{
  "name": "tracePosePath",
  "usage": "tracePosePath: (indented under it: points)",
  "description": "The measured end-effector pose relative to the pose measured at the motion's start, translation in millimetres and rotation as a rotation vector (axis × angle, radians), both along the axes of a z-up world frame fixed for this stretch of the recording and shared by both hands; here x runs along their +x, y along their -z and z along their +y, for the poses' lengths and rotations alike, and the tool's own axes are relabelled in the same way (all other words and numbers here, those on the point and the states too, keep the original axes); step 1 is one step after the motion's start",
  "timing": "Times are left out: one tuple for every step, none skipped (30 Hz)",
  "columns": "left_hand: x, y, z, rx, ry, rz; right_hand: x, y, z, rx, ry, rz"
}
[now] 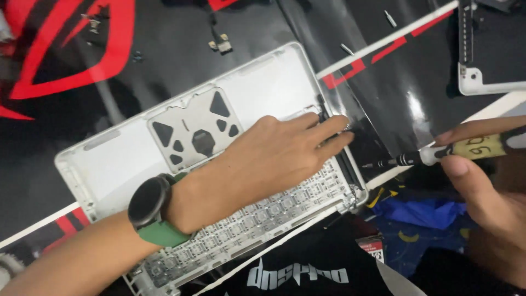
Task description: Disassembling a laptop keyboard assembly by removing screws and disconnecting internal ribbon cables.
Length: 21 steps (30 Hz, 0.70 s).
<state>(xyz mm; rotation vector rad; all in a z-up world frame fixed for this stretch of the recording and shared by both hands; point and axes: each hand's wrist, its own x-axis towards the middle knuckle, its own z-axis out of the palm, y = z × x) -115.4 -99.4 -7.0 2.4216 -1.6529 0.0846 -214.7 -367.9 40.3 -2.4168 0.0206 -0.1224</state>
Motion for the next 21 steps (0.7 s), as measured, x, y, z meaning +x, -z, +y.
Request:
tracePosePath:
  points:
    - [2.2,1.0,-1.6,0.003,0.01,0.004,-3.8,1.7,1.4,0.003,0.01,0.004]
    - [4.2,1.8,-2.9,-0.01,0.04,-0.009,-7.6,3.0,3.1,0.083,0.085,0.021]
    - [6.1,2.1,-3.1,-0.02,0.064,-0.023,-10.3,4.6,5.4,0.166,0.155,0.039]
    - [6.8,-0.1,-1.0,-0.015,0.069,-0.019,-11.8,5.9,5.4,0.171,0.16,0.042]
    - [8.1,-2.5,1.0,-0.026,0.069,0.006,-12.1,7.0,5.1,0.231,0.167,0.038]
    - [9.6,-5.0,3.2,-0.037,0.068,0.031,-12.5,7.9,5.1,0.292,0.174,0.034]
    - [9.5,-4.9,5.0,-0.033,0.071,0.032,-14.3,11.5,1.1,0.295,0.178,0.034]
    - [9.5,-4.8,7.0,-0.085,0.034,0.203,-16.1,15.2,-2.8,0.319,0.189,0.035]
    - [9.5,-4.6,8.7,-0.138,-0.003,0.373,-18.4,18.6,-6.7,0.341,0.202,0.036]
    - [10.4,-7.3,10.0,-0.135,0.001,0.375,-18.6,22.0,-12.8,0.344,0.206,0.036]
    - [11.3,-9.7,11.0,-0.13,0.037,0.356,-18.8,25.0,-19.0,0.292,0.161,0.013]
    - [12.1,-12.1,12.1,-0.125,0.073,0.336,-19.2,28.1,-25.2,0.24,0.116,-0.011]
    - [10.4,-11.3,9.3,-0.123,0.074,0.338,-19.6,25.0,-20.6,0.242,0.118,-0.009]
    - [8.6,-10.5,6.5,-0.114,0.097,0.387,-19.9,21.8,-15.9,0.306,0.15,0.012]
    - [7.3,-9.8,4.0,-0.104,0.119,0.435,-19.8,18.9,-11.1,0.371,0.182,0.032]
    - [4.9,-11.2,2.4,-0.1,0.12,0.436,-21.1,25.5,-20.1,0.375,0.184,0.032]
    - [2.3,-12.3,0.4,-0.121,0.166,0.358,-23.2,31.9,-29.4,0.298,0.138,-0.014]
    - [-0.4,-13.5,-1.9,-0.142,0.212,0.281,-25.3,38.3,-38.9,0.222,0.093,-0.059]
    - [-1.4,-14.9,-4.2,-0.139,0.217,0.282,-25.5,40.3,-44.1,0.223,0.098,-0.059]
    - [-2.6,-16.8,-6.5,-0.154,0.227,0.24,-26.0,41.9,-49.3,0.245,0.103,-0.045]
    - [-3.3,-19.0,-8.5,-0.169,0.236,0.191,-25.1,43.4,-54.5,0.265,0.104,-0.035]
